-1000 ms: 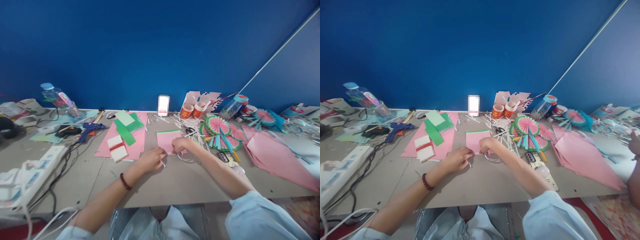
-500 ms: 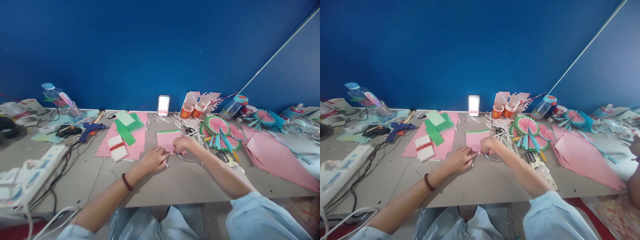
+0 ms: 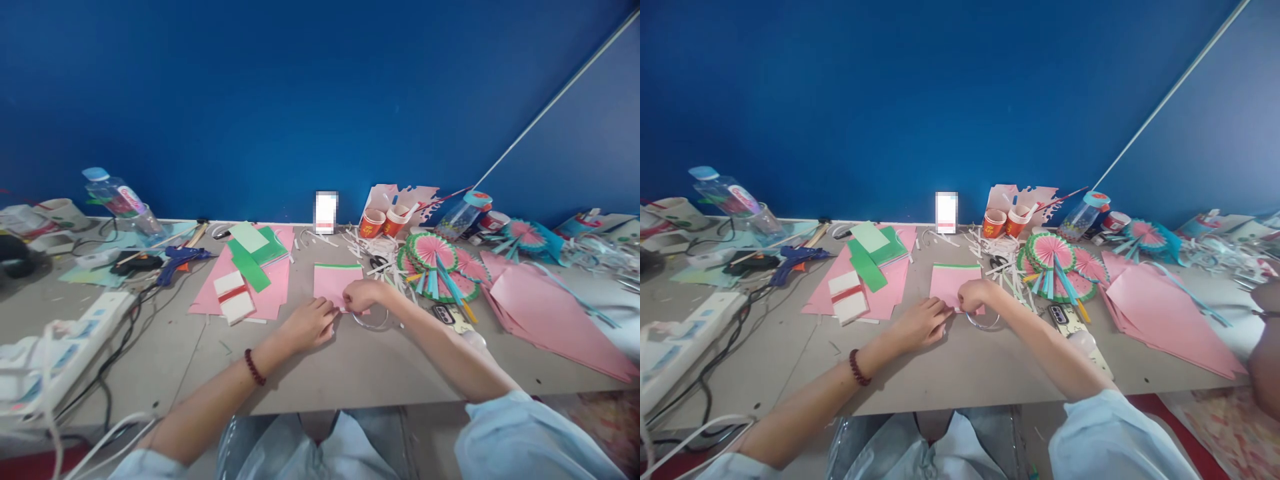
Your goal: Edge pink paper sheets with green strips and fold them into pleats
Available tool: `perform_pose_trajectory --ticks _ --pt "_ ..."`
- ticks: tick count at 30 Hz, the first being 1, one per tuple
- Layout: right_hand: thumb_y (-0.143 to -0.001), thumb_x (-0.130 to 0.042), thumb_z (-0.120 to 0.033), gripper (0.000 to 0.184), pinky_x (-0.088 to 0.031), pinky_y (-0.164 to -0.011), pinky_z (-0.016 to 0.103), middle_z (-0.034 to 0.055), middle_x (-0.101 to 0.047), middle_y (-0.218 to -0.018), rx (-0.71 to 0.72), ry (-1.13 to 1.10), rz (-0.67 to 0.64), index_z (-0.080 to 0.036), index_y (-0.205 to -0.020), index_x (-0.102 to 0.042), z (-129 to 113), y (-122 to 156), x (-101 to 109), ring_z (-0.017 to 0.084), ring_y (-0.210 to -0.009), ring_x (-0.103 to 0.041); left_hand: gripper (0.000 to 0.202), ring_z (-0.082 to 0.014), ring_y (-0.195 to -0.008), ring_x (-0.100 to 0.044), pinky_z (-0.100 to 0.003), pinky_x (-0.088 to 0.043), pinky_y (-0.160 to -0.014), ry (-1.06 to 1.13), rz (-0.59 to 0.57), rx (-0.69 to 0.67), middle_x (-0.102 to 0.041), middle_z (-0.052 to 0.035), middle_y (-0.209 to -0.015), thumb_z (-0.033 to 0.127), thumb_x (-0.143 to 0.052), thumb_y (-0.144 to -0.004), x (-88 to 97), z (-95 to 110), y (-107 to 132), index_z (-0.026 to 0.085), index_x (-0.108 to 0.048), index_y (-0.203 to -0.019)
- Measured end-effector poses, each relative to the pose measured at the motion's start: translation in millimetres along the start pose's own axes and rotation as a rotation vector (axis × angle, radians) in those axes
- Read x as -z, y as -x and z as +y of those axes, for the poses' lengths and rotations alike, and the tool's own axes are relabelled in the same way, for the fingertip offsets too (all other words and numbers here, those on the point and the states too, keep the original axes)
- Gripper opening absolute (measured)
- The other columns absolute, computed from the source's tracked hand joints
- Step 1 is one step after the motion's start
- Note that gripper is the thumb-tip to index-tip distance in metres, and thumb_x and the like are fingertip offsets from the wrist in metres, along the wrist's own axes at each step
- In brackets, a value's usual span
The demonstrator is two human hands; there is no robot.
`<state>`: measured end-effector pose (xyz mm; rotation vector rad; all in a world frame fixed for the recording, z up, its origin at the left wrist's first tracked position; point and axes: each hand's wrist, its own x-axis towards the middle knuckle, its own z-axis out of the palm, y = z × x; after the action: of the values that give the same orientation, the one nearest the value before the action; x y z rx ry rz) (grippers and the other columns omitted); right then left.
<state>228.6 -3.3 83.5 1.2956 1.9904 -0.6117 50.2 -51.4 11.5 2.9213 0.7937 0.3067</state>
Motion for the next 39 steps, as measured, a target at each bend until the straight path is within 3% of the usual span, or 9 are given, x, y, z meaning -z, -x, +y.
perform_pose_trajectory --ticks 7,15,22,30,39 --pt "-0.065 -0.054 -0.018 0.028 -0.043 -0.059 0.025 0.0083 -0.074 -0.084 -0.02 -0.047 0.0 -0.015 -0.085 -0.075 0 1 0 0.022 -0.077 -0.066 0.034 -0.025 -0.102 -0.052 -0.039 -0.046 -0.089 0.007 0.001 0.009 -0.056 -0.0112 -0.105 0.021 -0.045 -0.086 -3.5 3 0 0.014 -0.051 -0.119" --pt "-0.063 -0.053 -0.016 0.03 -0.044 -0.063 0.024 0.0073 -0.075 -0.086 0.051 -0.069 -0.05 -0.014 -0.083 -0.075 5 -5 -2 0.021 -0.081 -0.066 0.049 -0.0241 -0.124 -0.046 -0.04 -0.042 -0.103 0.178 0.056 0.003 -0.049 -0.0133 -0.132 0.016 -0.045 -0.084 -11.5 2 0 0.015 -0.039 -0.132" --pt "-0.071 -0.053 -0.021 0.023 -0.044 -0.063 0.023 0.0081 -0.074 -0.085 0.017 -0.14 -0.079 -0.012 -0.073 -0.073 8 1 2 0.02 -0.082 -0.066 0.041 -0.0254 -0.124 -0.046 -0.041 -0.043 -0.103 0.131 0.06 0.005 -0.052 -0.0139 -0.13 0.018 -0.045 -0.086 -11.1 3 -1 0.014 -0.045 -0.126" --pt "-0.089 -0.035 -0.03 0.039 -0.043 -0.066 0.023 0.0112 -0.073 -0.078 0.101 -0.204 -0.071 -0.009 -0.094 -0.067 21 -7 -5 0.018 -0.08 -0.066 0.038 -0.0253 -0.121 -0.048 -0.039 -0.043 -0.102 0.11 0.052 0.03 -0.054 -0.013 -0.126 0.022 -0.047 -0.087 -10.1 3 -1 0.013 -0.047 -0.123" --pt "-0.079 -0.046 -0.019 0.027 -0.039 -0.059 0.021 0.0074 -0.074 -0.086 0.119 -0.171 -0.042 -0.014 -0.094 -0.068 23 -5 -7 0.016 -0.076 -0.064 0.032 -0.025 -0.116 -0.051 -0.038 -0.045 -0.099 0.102 0.02 0.03 -0.056 -0.0135 -0.122 0.02 -0.047 -0.086 -1.4 5 -3 0.011 -0.05 -0.117"
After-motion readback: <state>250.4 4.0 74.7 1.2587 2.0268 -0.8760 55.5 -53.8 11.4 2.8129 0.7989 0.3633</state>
